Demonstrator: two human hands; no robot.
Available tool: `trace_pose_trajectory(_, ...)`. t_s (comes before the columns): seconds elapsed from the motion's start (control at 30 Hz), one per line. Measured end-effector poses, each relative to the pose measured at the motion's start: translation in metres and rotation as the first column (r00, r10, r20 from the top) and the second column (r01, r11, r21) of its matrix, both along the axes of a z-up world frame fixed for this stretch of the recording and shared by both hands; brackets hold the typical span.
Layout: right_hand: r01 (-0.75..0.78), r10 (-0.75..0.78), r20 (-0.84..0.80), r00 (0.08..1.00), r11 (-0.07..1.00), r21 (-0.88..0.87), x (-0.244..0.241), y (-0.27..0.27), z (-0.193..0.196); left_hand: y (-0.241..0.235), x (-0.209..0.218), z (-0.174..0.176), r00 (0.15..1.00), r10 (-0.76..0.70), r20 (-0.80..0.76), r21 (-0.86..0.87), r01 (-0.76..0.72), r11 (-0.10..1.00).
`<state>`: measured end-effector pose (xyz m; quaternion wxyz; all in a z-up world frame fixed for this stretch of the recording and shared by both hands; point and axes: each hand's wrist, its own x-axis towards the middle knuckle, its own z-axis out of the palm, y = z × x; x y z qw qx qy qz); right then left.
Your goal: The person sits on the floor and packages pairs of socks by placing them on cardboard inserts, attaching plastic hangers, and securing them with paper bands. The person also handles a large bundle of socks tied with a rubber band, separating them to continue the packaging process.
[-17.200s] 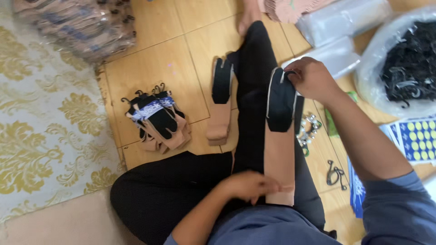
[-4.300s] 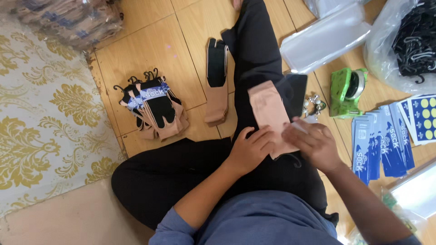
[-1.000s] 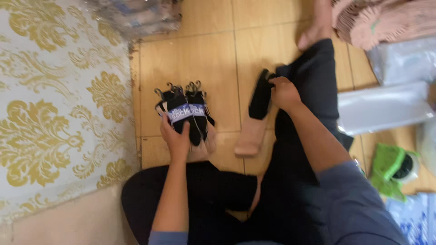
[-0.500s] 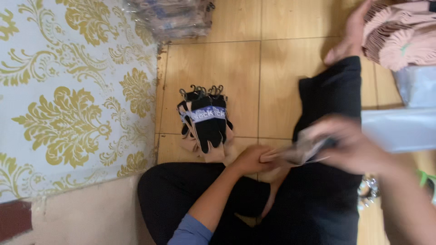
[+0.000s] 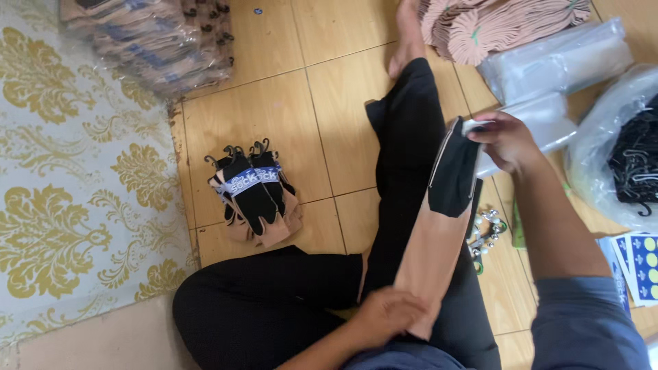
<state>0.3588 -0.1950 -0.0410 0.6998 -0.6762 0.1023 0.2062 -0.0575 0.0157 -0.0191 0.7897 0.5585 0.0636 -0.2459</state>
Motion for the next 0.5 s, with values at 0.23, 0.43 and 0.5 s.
trace_pose_trajectory(0.23,-0.126,0.149,0.050,0.988,0.939,-0.321,-0.031,0.028,0.063,0.030,0.116,0.098,0.681,-0.660,-0.317,0.360,0.730,0.581)
trace_pose_trajectory(0.43,-0.285,0.333,0.529,0.781,0.943,-0.173,-0.183,0.008,0.116,-0.016,0.192,0.011,0.843,-0.154,-0.516,-0.391,-0.072,0.918)
trace_pose_trajectory(0.5,-0.594,0.519,0.573,0.635,0.801,-0.067,-0.263,0.009,0.109,-0.014,0.192,-0.030,0.866,-0.346,-0.361,-0.828,-0.127,0.546)
